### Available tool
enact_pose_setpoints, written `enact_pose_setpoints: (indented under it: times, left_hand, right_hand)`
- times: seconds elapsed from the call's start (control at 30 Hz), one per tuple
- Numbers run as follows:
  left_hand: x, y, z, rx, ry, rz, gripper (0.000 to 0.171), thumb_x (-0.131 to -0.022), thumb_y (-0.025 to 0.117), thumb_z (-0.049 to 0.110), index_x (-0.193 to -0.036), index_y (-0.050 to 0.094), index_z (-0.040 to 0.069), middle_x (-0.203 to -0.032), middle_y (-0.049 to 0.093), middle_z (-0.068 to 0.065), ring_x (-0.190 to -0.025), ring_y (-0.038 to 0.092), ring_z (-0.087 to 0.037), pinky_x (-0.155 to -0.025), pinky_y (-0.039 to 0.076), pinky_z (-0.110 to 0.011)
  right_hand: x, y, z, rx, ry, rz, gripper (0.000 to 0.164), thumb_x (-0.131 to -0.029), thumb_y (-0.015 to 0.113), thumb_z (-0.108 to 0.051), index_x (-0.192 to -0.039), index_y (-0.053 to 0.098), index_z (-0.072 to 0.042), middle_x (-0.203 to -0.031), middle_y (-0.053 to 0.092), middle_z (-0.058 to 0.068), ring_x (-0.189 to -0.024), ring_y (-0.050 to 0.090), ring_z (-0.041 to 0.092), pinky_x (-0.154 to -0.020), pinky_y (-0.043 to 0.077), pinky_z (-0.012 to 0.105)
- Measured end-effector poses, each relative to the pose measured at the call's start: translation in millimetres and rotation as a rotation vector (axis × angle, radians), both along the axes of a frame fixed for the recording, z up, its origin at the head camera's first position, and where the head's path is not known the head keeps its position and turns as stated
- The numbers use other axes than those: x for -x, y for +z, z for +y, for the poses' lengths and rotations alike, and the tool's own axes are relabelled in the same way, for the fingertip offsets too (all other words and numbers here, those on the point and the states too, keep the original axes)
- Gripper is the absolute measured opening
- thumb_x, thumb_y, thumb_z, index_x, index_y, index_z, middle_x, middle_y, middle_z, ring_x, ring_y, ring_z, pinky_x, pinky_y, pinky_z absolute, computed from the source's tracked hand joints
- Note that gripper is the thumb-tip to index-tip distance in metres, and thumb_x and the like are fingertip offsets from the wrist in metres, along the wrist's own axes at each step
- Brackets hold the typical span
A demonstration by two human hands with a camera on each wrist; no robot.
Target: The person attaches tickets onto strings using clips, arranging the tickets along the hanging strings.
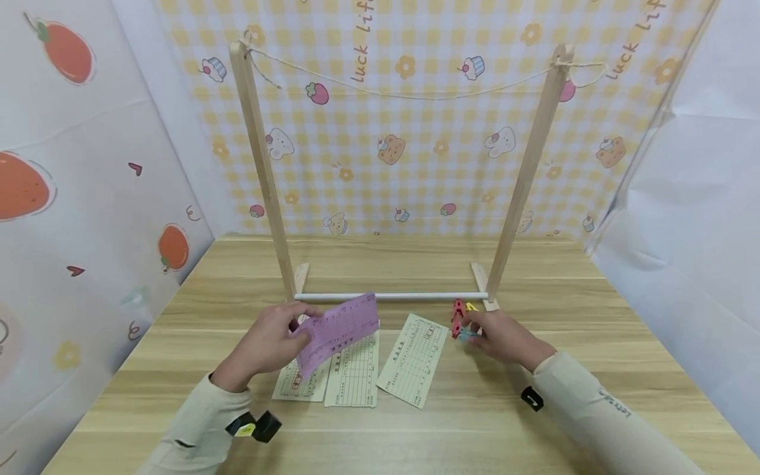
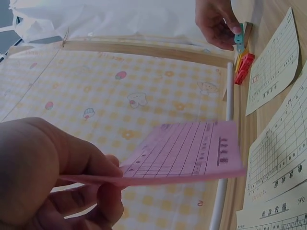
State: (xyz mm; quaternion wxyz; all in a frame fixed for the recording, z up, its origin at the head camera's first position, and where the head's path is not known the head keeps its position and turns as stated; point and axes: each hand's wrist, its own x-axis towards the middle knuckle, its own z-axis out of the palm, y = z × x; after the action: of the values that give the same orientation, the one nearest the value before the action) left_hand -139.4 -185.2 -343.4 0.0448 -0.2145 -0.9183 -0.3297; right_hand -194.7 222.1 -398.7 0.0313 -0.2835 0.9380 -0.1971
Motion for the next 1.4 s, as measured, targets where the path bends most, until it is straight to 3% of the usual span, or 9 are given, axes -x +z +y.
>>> enact_pose_setpoints:
  times: [0.27, 0.47, 0.83, 1.17, 1.4]
  left_hand:
    - [3.5, -3.0, 4, -0.073, 0.049, -0.048, 0.032, -0.085, 0.060, -0.003, -0.116, 0.066, 0.001, -0.104, 0.065, -0.013, -0.065, 0.054, -0.014, -0.045, 0.044, -0.023]
    - [7.9, -8.3, 6, -0.138, 0.080, -0.066, 0.032, -0.084, 0.057, -0.006, -0.115, 0.063, 0.001, -0.103, 0.064, -0.016, -0.064, 0.055, -0.015, -0.047, 0.046, -0.024]
    - [15.8, -20.8, 13, -0.188, 0.079, -0.099, 0.037, -0.080, 0.058, -0.010, -0.115, 0.065, -0.002, -0.103, 0.062, -0.011, -0.073, 0.059, -0.017, -0.053, 0.051, -0.025]
    - [21.4, -24.8, 17, -0.229, 0.167, -0.086, 0.027, -0.083, 0.061, -0.007, -0.109, 0.065, 0.000, -0.101, 0.061, -0.011, -0.077, 0.059, -0.020, -0.057, 0.053, -0.026]
    - [24.8, -27.5, 18, -0.227, 0.143, -0.021, 0.041, -0.082, 0.059, -0.008, -0.121, 0.063, 0.001, -0.114, 0.059, -0.013, -0.088, 0.058, -0.024, -0.060, 0.052, -0.027]
  right_hand:
    - [0.3, 0.6, -3, 0.001, 0.011, 0.027, 0.019, -0.083, 0.073, -0.002, -0.101, 0.068, -0.006, -0.085, 0.066, -0.002, -0.077, 0.061, 0.011, -0.065, 0.052, 0.030]
    - [1.1, 0.5, -5, -0.002, 0.024, 0.037, 0.019, -0.083, 0.073, -0.002, -0.100, 0.069, -0.010, -0.085, 0.066, -0.005, -0.077, 0.060, 0.009, -0.065, 0.051, 0.029]
    - [2.7, 2.4, -8, 0.015, 0.050, 0.042, 0.017, -0.083, 0.072, 0.000, -0.097, 0.069, -0.009, -0.087, 0.067, -0.003, -0.081, 0.063, 0.013, -0.068, 0.053, 0.030]
    - [4.8, 3.0, -12, 0.014, 0.082, 0.104, 0.014, -0.081, 0.073, 0.003, -0.087, 0.069, -0.009, -0.083, 0.065, -0.005, -0.072, 0.059, 0.007, -0.063, 0.051, 0.027]
    - [5.4, 4.6, -14, 0.038, 0.075, 0.086, 0.014, -0.081, 0.071, 0.003, -0.082, 0.066, -0.010, -0.079, 0.062, -0.007, -0.069, 0.057, 0.007, -0.061, 0.049, 0.027]
